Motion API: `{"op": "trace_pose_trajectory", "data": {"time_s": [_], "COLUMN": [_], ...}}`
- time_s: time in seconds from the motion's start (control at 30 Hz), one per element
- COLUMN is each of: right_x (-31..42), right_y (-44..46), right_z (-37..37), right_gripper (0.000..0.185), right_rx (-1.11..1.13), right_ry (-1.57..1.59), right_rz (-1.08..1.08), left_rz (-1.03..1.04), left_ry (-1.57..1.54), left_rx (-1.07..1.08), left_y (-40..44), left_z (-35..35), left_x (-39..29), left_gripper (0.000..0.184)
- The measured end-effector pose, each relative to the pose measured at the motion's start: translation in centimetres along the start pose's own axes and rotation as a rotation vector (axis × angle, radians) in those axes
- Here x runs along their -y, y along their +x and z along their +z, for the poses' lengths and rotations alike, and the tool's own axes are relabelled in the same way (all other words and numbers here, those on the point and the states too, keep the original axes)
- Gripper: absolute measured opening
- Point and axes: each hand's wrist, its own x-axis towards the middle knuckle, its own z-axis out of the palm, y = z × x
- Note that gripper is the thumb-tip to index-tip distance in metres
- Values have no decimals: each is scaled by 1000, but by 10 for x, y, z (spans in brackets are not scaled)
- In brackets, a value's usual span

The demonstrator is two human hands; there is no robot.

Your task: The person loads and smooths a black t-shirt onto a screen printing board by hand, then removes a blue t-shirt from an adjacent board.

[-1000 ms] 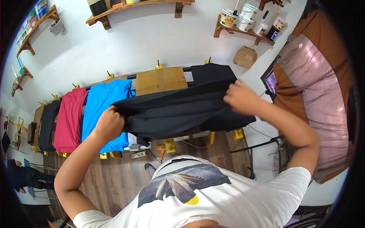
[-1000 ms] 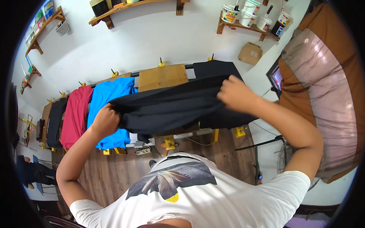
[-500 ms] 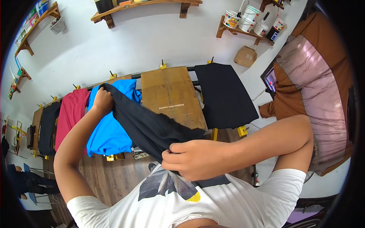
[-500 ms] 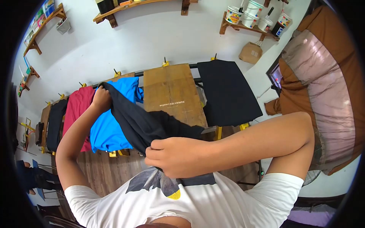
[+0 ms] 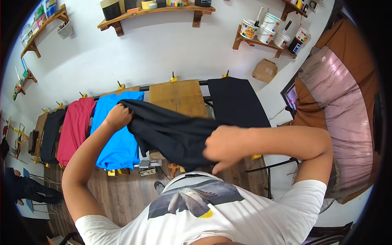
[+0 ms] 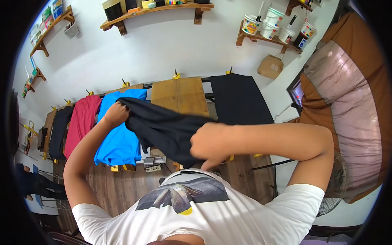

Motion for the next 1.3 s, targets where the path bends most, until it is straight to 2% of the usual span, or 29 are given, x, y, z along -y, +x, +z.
{"op": "trace_pose_trajectory", "data": {"time_s": [0.07,0.1,0.17,0.23,0.27,0.3,0.33,0.37,0.4,0.43,0.5,0.53,0.63,0.7,0.77,0.8,0.87,0.9,0.97,1.07,1.13,1.17,1.23,1.3], "right_x": [-30,-50,-87,-123,-138,-152,-166,-180,-194,-208,-230,-232,-229,-223,-220,-220,-220,-220,-214,-205,-207,-193,-141,-117], "right_y": [-14,-19,-34,-52,-60,-67,-75,-83,-90,-95,-107,-110,-117,-117,-116,-116,-116,-117,-118,-121,-121,-116,-95,-83], "right_z": [6,15,33,47,52,58,67,77,86,94,105,103,93,89,85,83,80,79,74,70,78,70,43,37], "right_gripper": [61,61,49,47,40,33,33,24,15,15,12,11,12,12,13,17,22,22,23,23,25,25,26,25], "right_rx": [71,89,25,-55,-54,-55,-55,-154,-253,-253,-448,-433,-467,-463,-460,-477,-492,-516,-542,-629,-463,-463,-254,-277], "right_ry": [-92,-137,-229,-322,-325,-328,-328,-406,-484,-485,-492,-453,-455,-434,-415,-426,-435,-431,-425,-483,-443,-444,-374,-364], "right_rz": [229,335,557,664,713,762,762,754,743,740,699,751,715,727,741,725,706,721,735,718,777,777,818,738], "left_rz": [-112,-108,8,76,76,73,84,83,167,252,297,345,435,519,592,593,554,553,367,164,44,-23,-57,-91], "left_ry": [-139,-138,-213,-170,-182,-229,-220,-220,-274,-329,-270,-209,-138,-113,-189,-189,-237,-237,-115,-58,-38,-61,-77,-94], "left_rx": [171,173,118,-116,-74,-144,-217,-216,-226,-236,-243,-249,-222,-294,-124,-125,27,28,-15,-18,-111,-170,-186,-203], "left_y": [-10,-14,-19,-18,-15,-10,-5,1,5,8,11,12,10,9,11,12,14,15,14,19,17,15,7,-3], "left_z": [-16,-28,-54,-77,-94,-110,-132,-153,-174,-190,-213,-219,-224,-224,-232,-231,-221,-214,-193,-147,-113,-102,-78,-70], "left_x": [-5,-10,-28,-54,-66,-78,-89,-97,-103,-110,-123,-128,-148,-160,-167,-167,-167,-165,-152,-108,-72,-57,-34,-26], "left_gripper": [25,25,33,43,49,55,47,47,45,43,41,39,43,41,37,37,33,33,21,18,18,19,19,18]}}
